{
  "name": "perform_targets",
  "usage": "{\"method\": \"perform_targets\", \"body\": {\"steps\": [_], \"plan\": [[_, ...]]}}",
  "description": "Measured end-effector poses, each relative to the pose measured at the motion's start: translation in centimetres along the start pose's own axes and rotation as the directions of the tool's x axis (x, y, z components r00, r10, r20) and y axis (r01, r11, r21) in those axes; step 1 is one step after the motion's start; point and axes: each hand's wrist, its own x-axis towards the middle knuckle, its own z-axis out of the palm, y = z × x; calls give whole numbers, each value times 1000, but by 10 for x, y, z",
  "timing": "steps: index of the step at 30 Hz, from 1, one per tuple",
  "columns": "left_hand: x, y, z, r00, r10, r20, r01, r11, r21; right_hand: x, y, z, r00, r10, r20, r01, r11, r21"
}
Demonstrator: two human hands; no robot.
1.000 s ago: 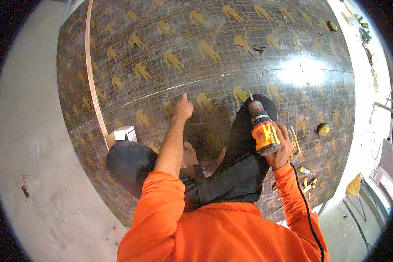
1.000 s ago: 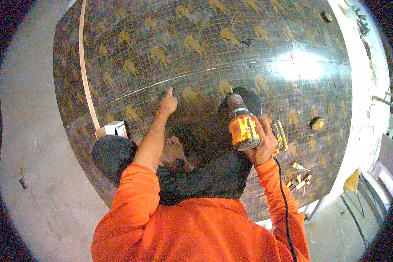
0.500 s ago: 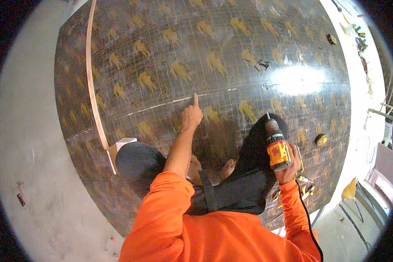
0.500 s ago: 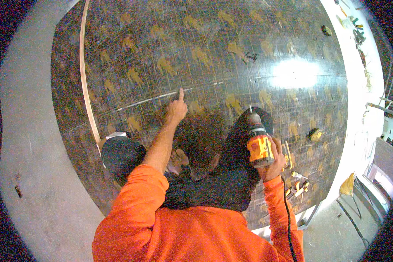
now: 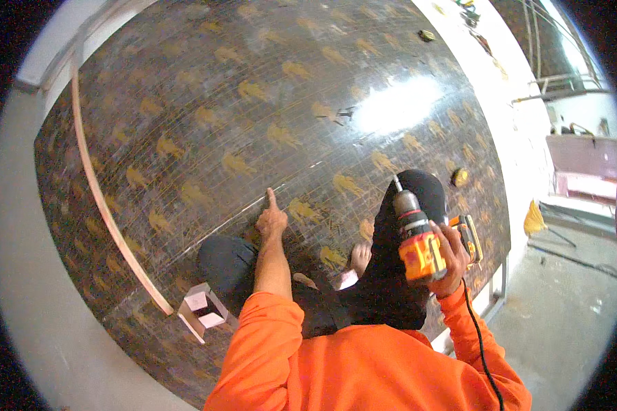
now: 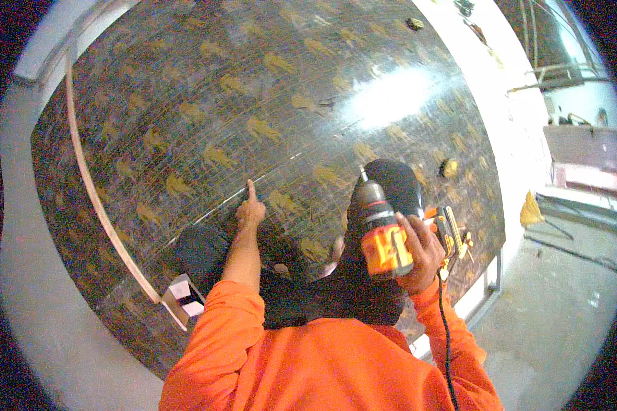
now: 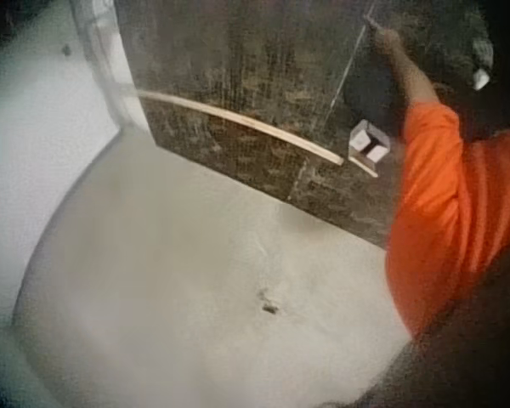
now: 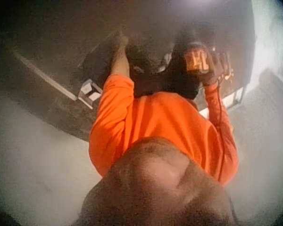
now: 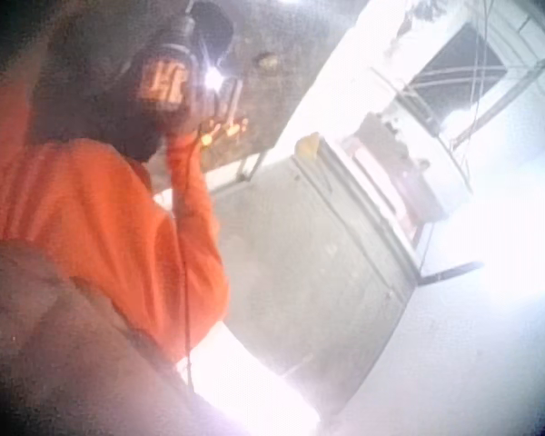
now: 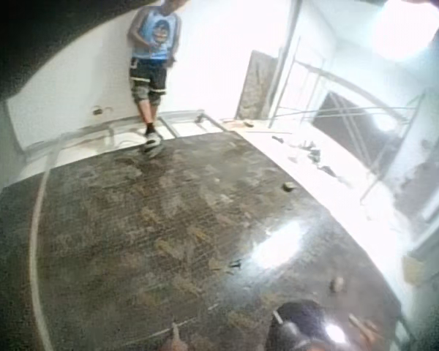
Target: The person kneels on a patterned floor and uses a cordless drill to drive screws into the surface. They repeatedly pick up screws, position them, and operate the drill to fasten them into the floor.
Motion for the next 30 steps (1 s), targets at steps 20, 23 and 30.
{"method": "perform_targets", "body": {"steps": [20, 23, 30], "plan": [[0, 25, 30, 987, -161, 21, 162, 985, -54, 193, 9, 67, 952, -254, 173, 199, 938, 284], [9, 13, 34, 993, -103, 63, 103, 995, -5, 227, -1, 83, 937, -281, 209, 203, 921, 332], [43, 7, 57, 979, -97, 177, 99, 995, -4, 261, -31, 110, 965, -219, 142, 170, 940, 297]]}}
